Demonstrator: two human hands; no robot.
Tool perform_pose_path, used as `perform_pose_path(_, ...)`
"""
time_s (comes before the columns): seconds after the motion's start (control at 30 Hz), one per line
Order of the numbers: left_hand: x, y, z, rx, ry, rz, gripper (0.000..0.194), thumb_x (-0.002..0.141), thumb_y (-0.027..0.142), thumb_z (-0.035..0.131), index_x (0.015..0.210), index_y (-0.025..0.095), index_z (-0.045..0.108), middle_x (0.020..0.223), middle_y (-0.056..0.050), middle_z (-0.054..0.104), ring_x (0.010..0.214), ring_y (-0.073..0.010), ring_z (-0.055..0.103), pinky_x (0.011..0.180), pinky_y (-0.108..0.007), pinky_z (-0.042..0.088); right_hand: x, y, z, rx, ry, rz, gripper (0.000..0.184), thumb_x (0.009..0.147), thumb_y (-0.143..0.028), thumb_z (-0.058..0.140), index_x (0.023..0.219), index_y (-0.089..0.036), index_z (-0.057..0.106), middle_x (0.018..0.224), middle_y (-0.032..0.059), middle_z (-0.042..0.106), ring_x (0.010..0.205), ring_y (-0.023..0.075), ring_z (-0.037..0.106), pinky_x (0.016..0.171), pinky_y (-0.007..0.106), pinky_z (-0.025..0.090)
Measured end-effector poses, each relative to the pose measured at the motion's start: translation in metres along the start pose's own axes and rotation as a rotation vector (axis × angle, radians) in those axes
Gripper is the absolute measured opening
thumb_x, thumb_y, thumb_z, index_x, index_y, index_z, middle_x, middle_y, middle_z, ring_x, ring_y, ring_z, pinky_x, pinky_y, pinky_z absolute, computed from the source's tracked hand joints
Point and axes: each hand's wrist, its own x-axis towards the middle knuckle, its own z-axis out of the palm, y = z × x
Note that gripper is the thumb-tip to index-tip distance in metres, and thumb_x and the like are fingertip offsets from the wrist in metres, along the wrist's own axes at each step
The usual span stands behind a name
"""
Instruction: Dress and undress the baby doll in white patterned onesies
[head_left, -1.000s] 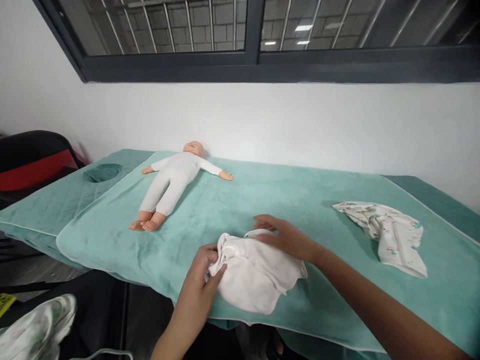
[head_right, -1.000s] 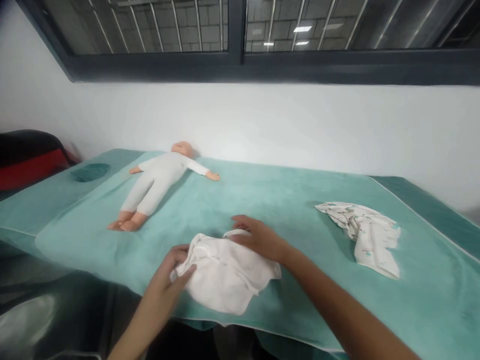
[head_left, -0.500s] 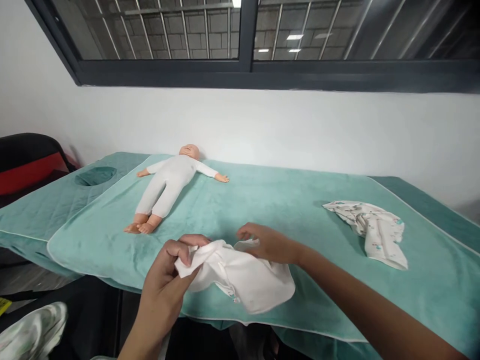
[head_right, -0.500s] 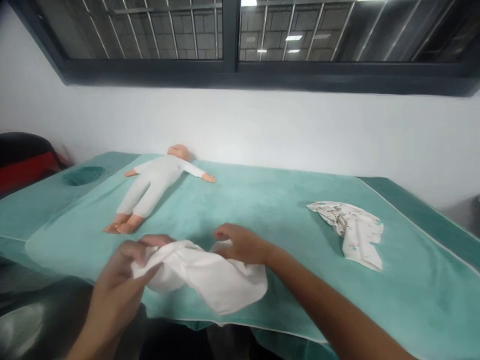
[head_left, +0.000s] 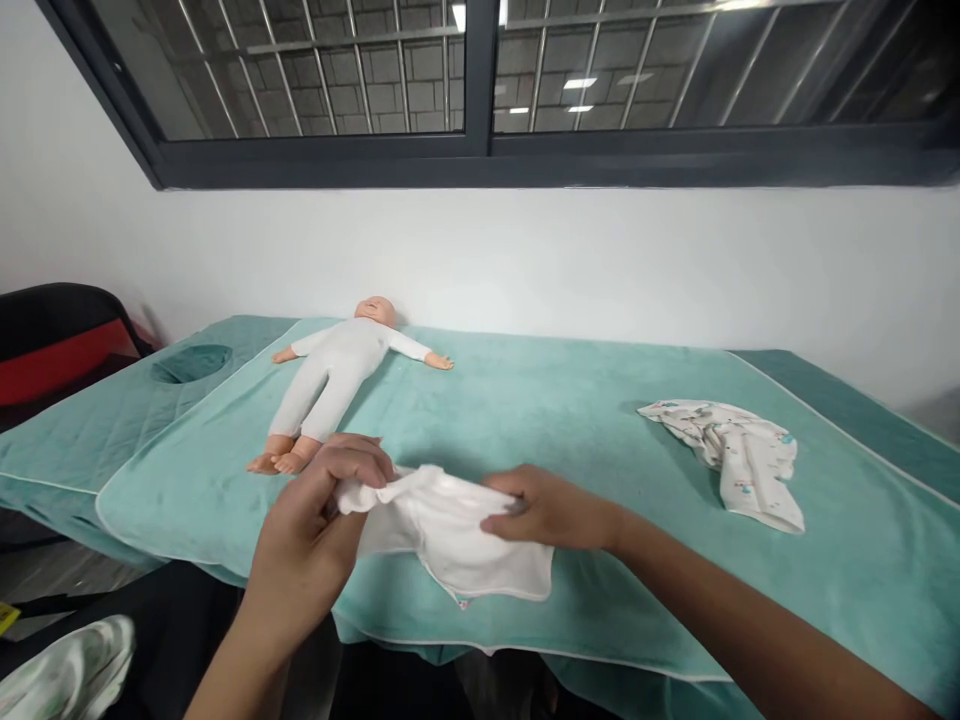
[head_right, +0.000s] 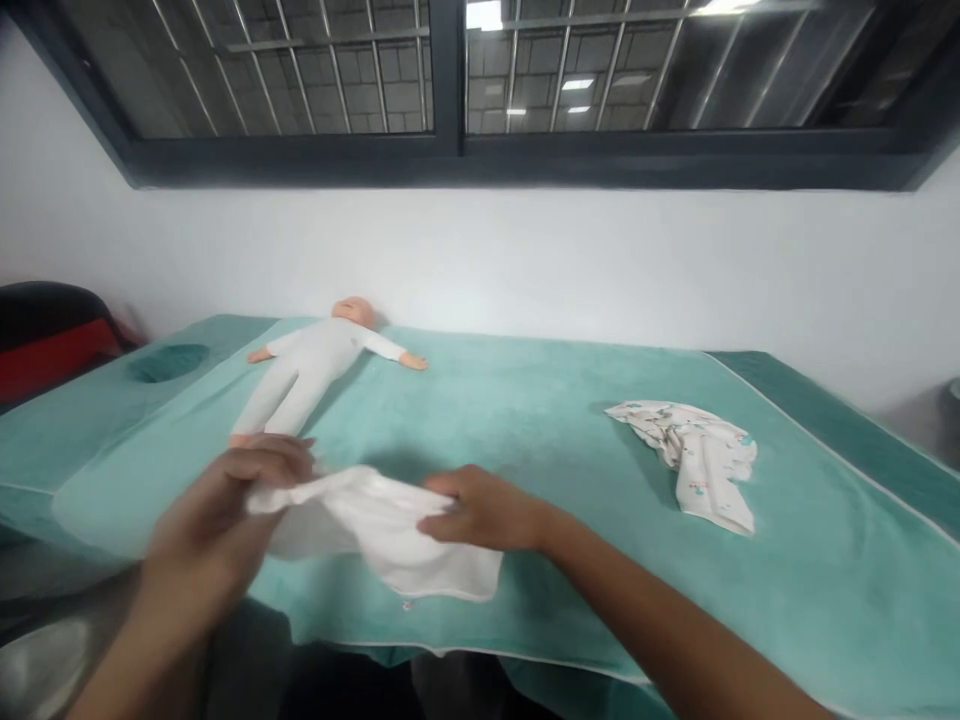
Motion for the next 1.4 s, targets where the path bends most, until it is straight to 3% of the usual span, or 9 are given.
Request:
perform_pose_path(0.2,0.013,-0.007,0.004,0.829,0.047,0.039,0.031,0.073,0.001,0.044,0.093,0.02,0.06,0.085,-0.003,0.063,0.087,-0.0235,0.055,0.073,-0.035,0.042,-0.018,-0.018,0.012,-0.437,0.495,-0.016,0.025,0.093,-0.042,0.051,0.089,-0.02,0.061,0.083,0.0009,0.064,0.07,0.0137,0.054,0.062,0.026,0.032)
perform_pose_path(0.3,0.016,-0.004,0.01,0.86,0.027,0.084,0.024,0.077,0.007,0.049,0.092,0.021,0.061,0.083,-0.002,0.063,0.082,-0.0221,0.054,0.07,-0.033,0.041,-0.03,-0.023,0.037,-0.571,0.288,-0.189,0.027,0.095,-0.044,0.05,0.089,-0.02,0.062,0.082,0.0009,0.065,0.07,0.0133,0.055,0.062,0.027,0.031)
perform_pose_path(0.4,0.016,0.011,0.018,0.714,0.069,0.138,0.019,0.077,0.006,0.05,0.081,0.022,0.06,0.074,0.002,0.061,0.073,-0.0168,0.054,0.068,-0.03,0.041,-0.035,-0.019,0.052,-0.341,0.064,-0.281,0.03,0.093,-0.05,0.054,0.086,-0.023,0.064,0.078,-0.004,0.064,0.073,0.0104,0.058,0.066,0.024,0.035)
perform_pose_path(0.53,0.014,0.042,0.029,0.583,0.206,0.08,0.022,0.074,0.005,0.047,0.078,0.022,0.06,0.066,0.005,0.056,0.059,-0.0113,0.05,0.059,-0.025,0.039,-0.025,-0.022,0.045,0.057,0.347,-0.067,0.028,0.084,-0.044,0.069,0.104,-0.025,0.061,0.102,-0.0023,0.065,0.09,0.0125,0.059,0.076,0.023,0.043)
perform_pose_path(0.63,0.015,0.059,0.036,0.583,0.275,0.034,0.022,0.074,0.008,0.047,0.079,0.023,0.062,0.067,0.005,0.058,0.057,-0.0107,0.051,0.056,-0.025,0.037,-0.013,-0.033,0.033,0.228,0.46,-0.105,0.044,0.078,-0.038,0.075,0.116,-0.028,0.056,0.119,-0.0004,0.06,0.107,0.0155,0.056,0.089,0.027,0.044)
perform_pose_path(0.83,0.022,0.054,0.026,0.702,0.369,0.114,0.02,0.075,0.01,0.056,0.085,0.025,0.062,0.07,0.006,0.063,0.061,-0.0115,0.057,0.062,-0.023,0.042,-0.006,-0.033,0.005,0.095,0.278,-0.094,0.011,0.085,-0.031,0.063,0.091,-0.022,0.059,0.07,-0.0056,0.049,0.064,0.009,0.045,0.061,0.024,0.037)
perform_pose_path(1.1,0.034,0.039,0.014,0.855,0.37,0.183,0.028,0.072,0.006,0.055,0.094,0.023,0.061,0.07,0.007,0.063,0.059,-0.0098,0.058,0.053,-0.021,0.037,-0.011,-0.03,-0.008,0.183,-0.084,-0.123,0.02,0.083,-0.032,0.066,0.093,-0.021,0.053,0.087,-0.0024,0.055,0.079,0.0112,0.051,0.071,0.024,0.042)
perform_pose_path(1.3,0.036,0.034,0.006,0.974,0.448,0.18,0.02,0.068,0.003,0.054,0.074,0.021,0.052,0.072,0.001,0.057,0.068,-0.0154,0.056,0.06,-0.026,0.041,-0.039,-0.042,-0.045,-0.131,0.106,-0.053,0.028,0.085,-0.046,0.063,0.082,-0.02,0.053,0.077,-0.003,0.052,0.068,0.0102,0.045,0.06,0.023,0.034)
perform_pose_path(1.4,0.038,0.031,0.007,0.851,0.45,0.228,0.02,0.069,0.002,0.05,0.071,0.021,0.048,0.089,-0.005,0.061,0.093,-0.0226,0.059,0.08,-0.035,0.046,-0.054,-0.051,-0.061,-0.308,0.413,-0.018,0.024,0.088,-0.038,0.057,0.075,-0.02,0.047,0.068,-0.0047,0.046,0.06,0.0091,0.039,0.054,0.023,0.029)
